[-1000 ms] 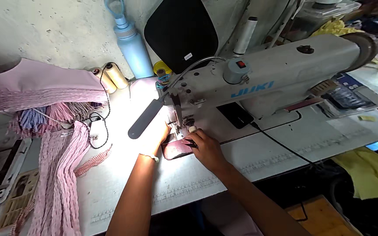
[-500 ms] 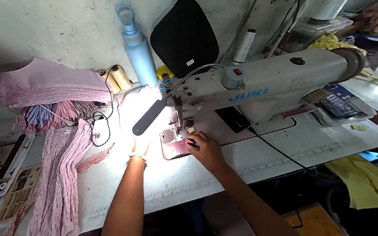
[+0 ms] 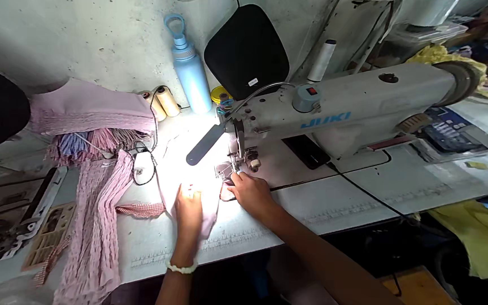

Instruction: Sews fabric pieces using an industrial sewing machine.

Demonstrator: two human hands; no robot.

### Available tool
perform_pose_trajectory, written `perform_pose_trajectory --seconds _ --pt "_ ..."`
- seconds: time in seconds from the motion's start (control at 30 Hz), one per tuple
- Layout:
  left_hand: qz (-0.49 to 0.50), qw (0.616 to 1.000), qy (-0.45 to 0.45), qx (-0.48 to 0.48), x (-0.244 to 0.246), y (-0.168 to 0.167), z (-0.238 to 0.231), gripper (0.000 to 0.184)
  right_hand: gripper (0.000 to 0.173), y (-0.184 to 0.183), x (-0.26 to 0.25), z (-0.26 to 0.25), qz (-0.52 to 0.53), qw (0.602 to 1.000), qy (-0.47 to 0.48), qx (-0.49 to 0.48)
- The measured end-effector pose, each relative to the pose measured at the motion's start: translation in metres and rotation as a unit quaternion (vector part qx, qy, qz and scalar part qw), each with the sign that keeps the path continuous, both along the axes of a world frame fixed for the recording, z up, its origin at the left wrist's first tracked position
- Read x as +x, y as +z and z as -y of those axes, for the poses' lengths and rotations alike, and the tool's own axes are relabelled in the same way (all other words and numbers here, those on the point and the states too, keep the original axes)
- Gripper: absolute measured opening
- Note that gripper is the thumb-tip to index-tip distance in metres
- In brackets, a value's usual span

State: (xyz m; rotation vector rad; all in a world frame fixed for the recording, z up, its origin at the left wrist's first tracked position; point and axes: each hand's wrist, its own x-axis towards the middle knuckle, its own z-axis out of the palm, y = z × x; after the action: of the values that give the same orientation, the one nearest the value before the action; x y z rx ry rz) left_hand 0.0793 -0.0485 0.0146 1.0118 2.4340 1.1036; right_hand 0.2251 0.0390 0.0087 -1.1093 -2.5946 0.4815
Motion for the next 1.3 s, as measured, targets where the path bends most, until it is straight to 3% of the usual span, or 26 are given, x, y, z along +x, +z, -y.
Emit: perform_pose_trajectory --seconds 0.07,0.13,0.3,0.4,0.47,0.53,0.6,0.67,0.73,0.83,0.9,0.97,1.03,1.1,1.17,1.3 --pt "0.016 1.000 -0.006 0.024 0.010 -0.003 0.005 0.030 0.033 0.021 -0.017 -0.002 0.098 0.992 0.008 -0.083" --pt "0.007 0.999 -0.019 0.026 0.015 -0.006 0.008 0.031 0.032 0.032 -0.026 0.001 0.142 0.984 0.008 -0.104" --pt "-0.102 0.980 -0.167 -0.043 0.028 -0.005 0.031 0.032 0.034 0.023 0.000 0.006 0.109 0.989 -0.025 -0.096" --pt "-0.062 0.953 -0.279 -0.096 0.050 0.013 0.069 0.025 0.038 0.021 0.039 0.002 0.102 0.983 -0.068 -0.137" --pt "-0.046 0.947 -0.312 -0.056 0.057 0.016 0.089 0.023 0.036 0.015 0.065 0.001 0.048 0.985 -0.096 -0.132" --pt "-0.129 0.960 -0.248 0.003 0.048 0.016 0.091 0.028 0.035 0.009 0.082 0.004 -0.006 0.983 -0.112 -0.146" --pt "-0.220 0.966 -0.133 0.000 0.021 0.019 0.073 0.041 0.036 0.002 0.089 0.011 -0.063 0.980 -0.119 -0.147" --pt "-0.187 0.974 -0.078 -0.104 -0.010 0.024 0.055 0.070 0.038 -0.006 0.087 0.022 -0.131 0.976 -0.111 -0.134" --pt "-0.106 0.969 -0.103 -0.200 -0.023 0.024 0.042 0.079 0.036 -0.005 0.081 0.037 -0.179 0.970 -0.087 -0.140" --pt "-0.092 0.964 -0.168 -0.183 -0.011 0.012 0.044 0.047 0.028 -0.006 0.070 0.064 -0.261 0.953 -0.017 -0.152" --pt "-0.074 0.973 -0.176 -0.131 0.005 0.010 0.052 0.038 0.022 -0.008 0.060 0.080 -0.307 0.940 0.019 -0.148" --pt "-0.005 0.986 -0.165 -0.038 0.020 0.012 0.060 0.028 0.023 -0.011 0.052 0.088 -0.332 0.934 0.030 -0.126" --pt "0.091 0.978 -0.173 0.069 0.031 0.013 0.067 0.018 0.030 -0.012 0.048 0.090 -0.347 0.931 0.020 -0.114" --pt "0.127 0.969 -0.170 0.125 0.039 0.014 0.071 0.015 0.034 -0.012 0.048 0.091 -0.354 0.929 0.005 -0.105" --pt "0.117 0.973 -0.152 0.132 0.040 0.013 0.070 0.015 0.033 -0.013 0.050 0.090 -0.344 0.935 0.003 -0.087" --pt "0.067 0.990 -0.115 0.052 0.029 0.010 0.051 0.018 0.018 -0.021 0.048 0.081 -0.302 0.953 -0.002 -0.036"
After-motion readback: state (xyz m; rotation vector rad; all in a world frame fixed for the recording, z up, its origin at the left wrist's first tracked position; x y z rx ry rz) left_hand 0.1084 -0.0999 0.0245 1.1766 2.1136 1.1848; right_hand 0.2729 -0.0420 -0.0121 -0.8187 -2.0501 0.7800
